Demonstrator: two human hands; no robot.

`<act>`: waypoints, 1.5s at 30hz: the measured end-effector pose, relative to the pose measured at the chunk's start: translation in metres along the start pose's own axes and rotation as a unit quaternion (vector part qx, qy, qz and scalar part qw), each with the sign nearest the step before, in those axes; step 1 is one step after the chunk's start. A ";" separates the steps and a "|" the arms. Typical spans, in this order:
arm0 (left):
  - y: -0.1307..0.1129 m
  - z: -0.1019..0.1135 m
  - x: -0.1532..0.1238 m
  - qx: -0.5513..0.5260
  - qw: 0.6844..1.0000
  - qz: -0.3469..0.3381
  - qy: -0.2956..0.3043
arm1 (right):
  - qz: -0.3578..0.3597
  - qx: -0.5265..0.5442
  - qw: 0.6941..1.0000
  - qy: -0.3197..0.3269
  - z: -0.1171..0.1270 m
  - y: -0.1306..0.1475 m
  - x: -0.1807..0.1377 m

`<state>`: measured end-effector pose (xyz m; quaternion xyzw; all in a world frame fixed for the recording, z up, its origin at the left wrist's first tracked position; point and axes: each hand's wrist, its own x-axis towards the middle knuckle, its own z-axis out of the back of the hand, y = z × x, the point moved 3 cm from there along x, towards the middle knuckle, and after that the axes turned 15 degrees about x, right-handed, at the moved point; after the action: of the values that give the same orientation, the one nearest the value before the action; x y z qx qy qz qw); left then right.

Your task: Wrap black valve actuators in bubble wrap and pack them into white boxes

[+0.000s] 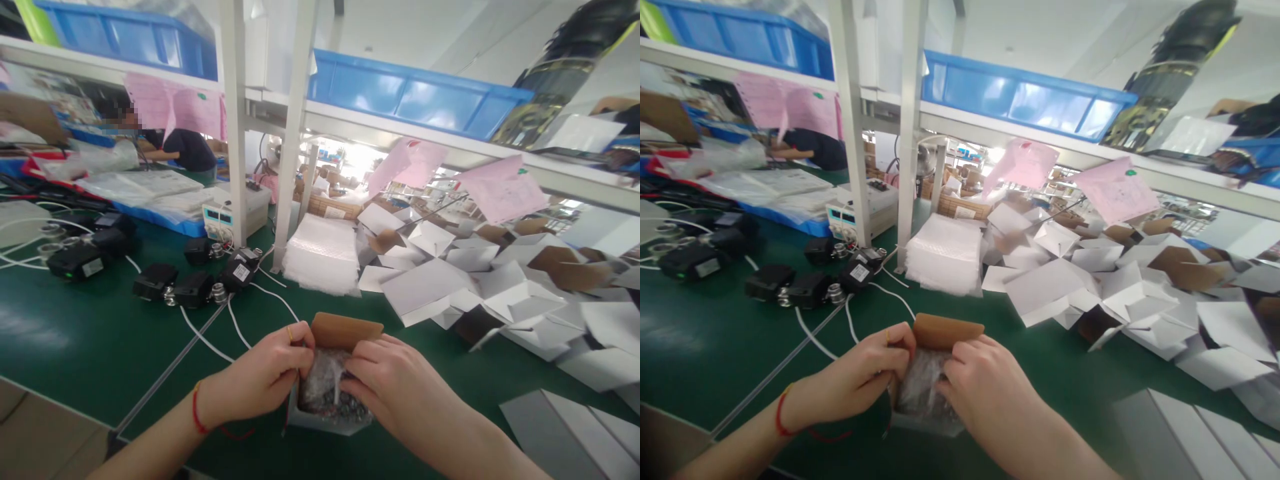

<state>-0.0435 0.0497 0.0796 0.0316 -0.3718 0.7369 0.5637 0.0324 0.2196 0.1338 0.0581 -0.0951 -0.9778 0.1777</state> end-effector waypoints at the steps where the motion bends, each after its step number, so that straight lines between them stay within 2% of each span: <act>1: -0.001 0.000 0.000 0.001 1.000 -0.003 -0.001 | -0.012 0.011 1.000 0.015 0.002 0.001 -0.001; 8: 0.000 -0.001 0.005 0.000 1.000 0.005 -0.015 | 0.046 0.001 0.995 0.088 0.006 0.003 0.010; 11: 0.000 0.000 0.004 0.004 1.000 0.013 -0.022 | 0.040 -0.070 0.986 0.148 0.004 0.010 0.017; 13: 0.000 0.001 0.003 0.006 1.000 0.007 -0.025 | 0.026 -0.116 0.979 0.166 0.003 0.014 0.019; 18: -0.002 0.001 0.001 0.006 1.000 -0.008 -0.023 | 0.012 -0.088 0.990 0.113 -0.015 0.015 0.021; 21: -0.001 -0.001 -0.001 0.030 0.999 -0.011 -0.025 | 0.003 -0.091 0.990 0.108 -0.030 0.013 0.019; 24: -0.004 0.003 -0.003 0.067 0.997 -0.005 -0.029 | 0.017 -0.052 0.994 0.095 -0.029 0.009 0.006; 26: -0.012 0.008 -0.005 0.118 0.992 -0.004 -0.051 | 0.047 0.032 0.998 0.036 -0.020 0.001 -0.009; 27: -0.018 0.011 -0.006 0.154 0.985 -0.005 -0.072 | 0.061 0.085 0.994 -0.024 -0.014 -0.006 -0.016; 28: -0.027 0.013 -0.007 0.194 0.976 -0.007 -0.096 | 0.071 0.139 0.982 -0.105 -0.007 -0.015 -0.024; 30: -0.046 0.008 -0.008 0.270 0.955 -0.026 -0.119 | 0.057 0.251 0.926 -0.277 -0.002 -0.040 -0.036; 31: -0.055 0.000 -0.007 0.302 0.945 -0.042 -0.116 | 0.033 0.314 0.890 -0.328 -0.005 -0.055 -0.039; 32: -0.062 -0.012 -0.006 0.331 0.936 -0.061 -0.103 | 0.006 0.388 0.858 -0.337 -0.013 -0.068 -0.038; 33: -0.067 -0.028 -0.005 0.356 0.927 -0.080 -0.088 | -0.016 0.468 0.825 -0.316 -0.025 -0.078 -0.035; 35: -0.068 -0.062 -0.003 0.410 0.903 -0.089 -0.093 | -0.033 0.622 0.751 -0.220 -0.051 -0.090 -0.025; 36: -0.063 -0.080 -0.001 0.429 0.897 -0.075 -0.077 | -0.034 0.682 0.709 -0.176 -0.064 -0.092 -0.020; 38: -0.051 -0.110 0.001 0.451 0.890 -0.048 -0.046 | -0.029 0.758 0.640 -0.122 -0.085 -0.092 -0.014; 39: -0.045 -0.121 0.002 0.454 0.890 -0.038 -0.028 | -0.023 0.779 0.618 -0.108 -0.093 -0.091 -0.011; 42: -0.035 -0.137 0.006 0.450 0.892 -0.033 -0.009 | -0.003 0.795 0.599 -0.101 -0.110 -0.086 -0.006; 45: -0.038 -0.130 0.008 0.433 0.899 -0.033 -0.055 | -0.039 0.793 0.594 -0.126 -0.122 -0.084 -0.002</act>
<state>0.0345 0.1349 0.0090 0.3252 -0.0455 0.8029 0.4974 0.0237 0.2776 -0.0021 0.0562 -0.8524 -0.5198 0.0091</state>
